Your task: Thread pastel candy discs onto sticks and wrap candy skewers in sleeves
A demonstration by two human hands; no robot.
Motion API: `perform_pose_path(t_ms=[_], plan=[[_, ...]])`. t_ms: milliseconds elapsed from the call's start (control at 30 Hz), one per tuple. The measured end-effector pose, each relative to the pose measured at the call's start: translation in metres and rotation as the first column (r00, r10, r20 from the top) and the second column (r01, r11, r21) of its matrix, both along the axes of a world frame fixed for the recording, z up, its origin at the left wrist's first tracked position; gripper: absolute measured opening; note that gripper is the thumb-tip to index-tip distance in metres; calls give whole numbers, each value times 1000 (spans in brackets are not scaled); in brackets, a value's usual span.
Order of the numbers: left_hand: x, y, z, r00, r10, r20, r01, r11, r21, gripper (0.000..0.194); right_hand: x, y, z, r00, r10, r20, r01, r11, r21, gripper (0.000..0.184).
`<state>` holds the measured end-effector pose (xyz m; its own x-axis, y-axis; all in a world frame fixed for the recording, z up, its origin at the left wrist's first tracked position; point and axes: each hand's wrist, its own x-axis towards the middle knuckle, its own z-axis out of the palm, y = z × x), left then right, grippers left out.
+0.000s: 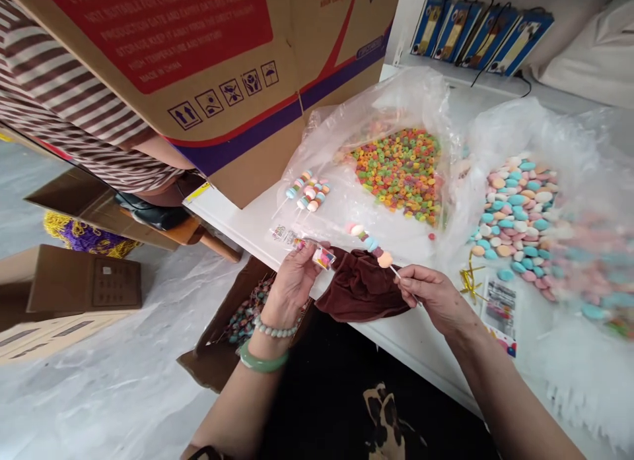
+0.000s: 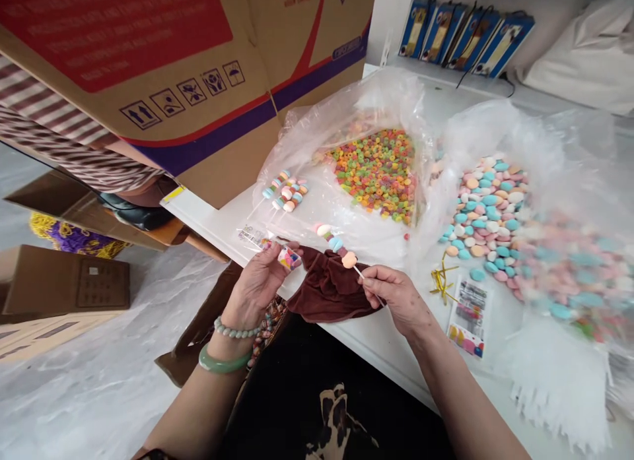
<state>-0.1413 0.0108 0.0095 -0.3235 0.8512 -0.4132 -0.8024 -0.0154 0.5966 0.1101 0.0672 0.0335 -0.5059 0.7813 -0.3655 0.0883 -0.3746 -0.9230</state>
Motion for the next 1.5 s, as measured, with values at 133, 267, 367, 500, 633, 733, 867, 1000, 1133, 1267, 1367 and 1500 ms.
perform_pose_path(t_ms=[133, 267, 367, 500, 633, 733, 867, 1000, 1133, 1267, 1367, 1500], plan=[[23, 17, 13, 993, -95, 68, 89, 992, 94, 13, 10, -3, 3, 999, 32, -5, -32, 999, 7, 17], [38, 28, 15, 989, -126, 73, 115, 984, 134, 12, 13, -8, 3, 998, 20, 58, -22, 999, 42, 19], [42, 29, 10, 993, -120, -8, 120, 985, 126, 17, 11, -12, 2, 993, 6, 122, -19, 994, 108, 22], [42, 26, 2, 989, -85, -120, 100, 987, 130, 19, 5, -19, 2, 970, -2, 243, -49, 978, 203, 22], [44, 24, -2, 974, -63, -216, 93, 987, 131, 23, -1, -26, 1, 950, -9, 312, -82, 957, 280, 20], [47, 25, -4, 965, -54, -258, 83, 991, 105, 25, -8, -30, -3, 947, -55, 317, -51, 948, 314, 19], [51, 25, -6, 968, -26, -249, 55, 992, 111, 24, -19, -31, -12, 942, -136, 308, 10, 925, 379, 18], [44, 25, -1, 981, -40, -189, 64, 990, 123, 25, -23, -32, -19, 951, -110, 288, -6, 926, 377, 18], [32, 28, 3, 994, 19, -103, -5, 992, 130, 26, -20, -35, -21, 963, -74, 260, -30, 926, 376, 17], [34, 30, -4, 985, -80, -151, 88, 995, 45, 28, -20, -39, -21, 955, -74, 287, -51, 914, 403, 18], [44, 29, -11, 978, -30, -205, 38, 999, 35, 25, -23, -41, -24, 947, -87, 310, -48, 914, 403, 18], [56, 27, -15, 946, 24, -323, -15, 999, 29, 17, -29, -38, -31, 931, -148, 334, -3, 911, 412, 16]])
